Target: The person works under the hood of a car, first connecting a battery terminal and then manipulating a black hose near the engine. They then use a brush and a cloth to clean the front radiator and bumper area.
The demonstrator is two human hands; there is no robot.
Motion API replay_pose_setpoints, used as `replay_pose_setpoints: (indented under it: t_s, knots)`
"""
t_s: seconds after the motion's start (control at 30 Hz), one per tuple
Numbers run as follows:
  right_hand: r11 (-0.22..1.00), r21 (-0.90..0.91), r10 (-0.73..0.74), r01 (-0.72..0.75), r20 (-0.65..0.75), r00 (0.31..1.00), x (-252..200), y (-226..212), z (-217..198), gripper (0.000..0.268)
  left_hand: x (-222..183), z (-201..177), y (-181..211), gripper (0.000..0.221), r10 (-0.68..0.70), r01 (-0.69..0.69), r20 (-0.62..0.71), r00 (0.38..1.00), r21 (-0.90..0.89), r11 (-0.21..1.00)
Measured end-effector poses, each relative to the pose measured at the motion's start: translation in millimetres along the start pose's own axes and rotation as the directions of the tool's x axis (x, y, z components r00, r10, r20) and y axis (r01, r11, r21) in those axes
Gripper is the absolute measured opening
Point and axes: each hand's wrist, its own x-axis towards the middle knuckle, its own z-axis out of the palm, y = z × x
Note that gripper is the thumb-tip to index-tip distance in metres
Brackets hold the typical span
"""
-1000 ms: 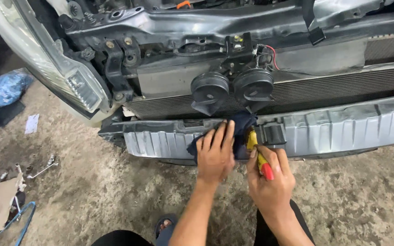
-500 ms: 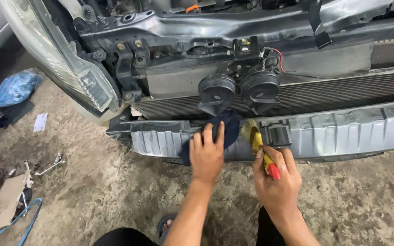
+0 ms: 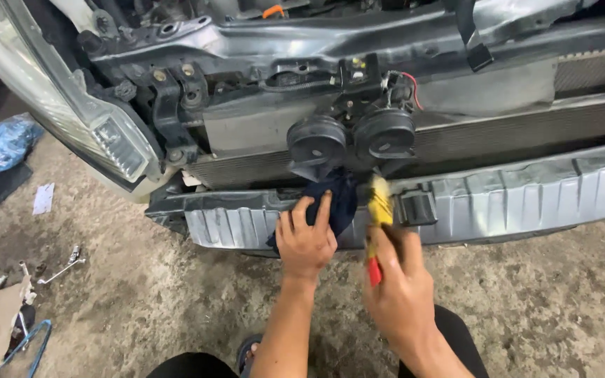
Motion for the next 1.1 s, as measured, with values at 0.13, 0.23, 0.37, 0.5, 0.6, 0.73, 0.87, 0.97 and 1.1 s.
replay_pose_setpoints:
  t_s: [0.13, 0.23, 0.37, 0.5, 0.6, 0.73, 0.87, 0.97, 1.1]
  knots:
    - [0.995, -0.077, 0.091, -0.067, 0.370, 0.925, -11, 2, -3, 0.046, -2, 5, 0, 0.052, -0.025, 0.023, -0.038, 0.999, -0.043, 0.999]
    - [0.998, -0.003, 0.056, -0.058, 0.296, 0.954, -10, -10, -19, 0.049, -2, 3, -1, 0.046, -0.011, 0.010, -0.035, 0.999, -0.045, 0.999]
    - [0.991, -0.128, 0.084, -0.044, 0.320, 0.944, -16, -3, -18, 0.062, 1, 0, 1, 0.047, -0.017, 0.014, -0.062, 0.998, -0.049, 0.999]
    - [0.939, -0.179, 0.341, -0.294, 0.371, 0.864, -30, -8, -27, 0.039, 2, 1, 4, 0.050, -0.041, 0.034, -0.077, 0.996, -0.083, 0.996]
    - [1.000, -0.006, 0.006, -0.005, 0.208, 0.978, -32, 10, -21, 0.057, -10, 6, -1, 0.046, -0.007, 0.006, -0.019, 1.000, -0.067, 0.998]
    - [0.998, -0.061, 0.025, -0.010, 0.241, 0.970, -40, 10, -27, 0.059, -7, 8, -2, 0.044, 0.001, -0.005, -0.061, 0.998, -0.070, 0.998]
    - [0.992, 0.101, -0.080, 0.077, 0.033, 0.996, -48, 17, -22, 0.037, -8, 5, 2, 0.046, -0.022, 0.018, -0.047, 0.999, -0.091, 0.996]
    - [0.998, -0.021, -0.066, 0.064, -0.093, 0.993, -69, 51, -15, 0.024, -6, -4, 3, 0.043, -0.031, 0.028, -0.022, 0.999, -0.111, 0.993]
    - [0.982, -0.112, 0.103, -0.151, -0.354, 0.930, -54, 27, -36, 0.016, -9, -1, 3, 0.042, -0.046, 0.043, -0.030, 0.999, -0.093, 0.995]
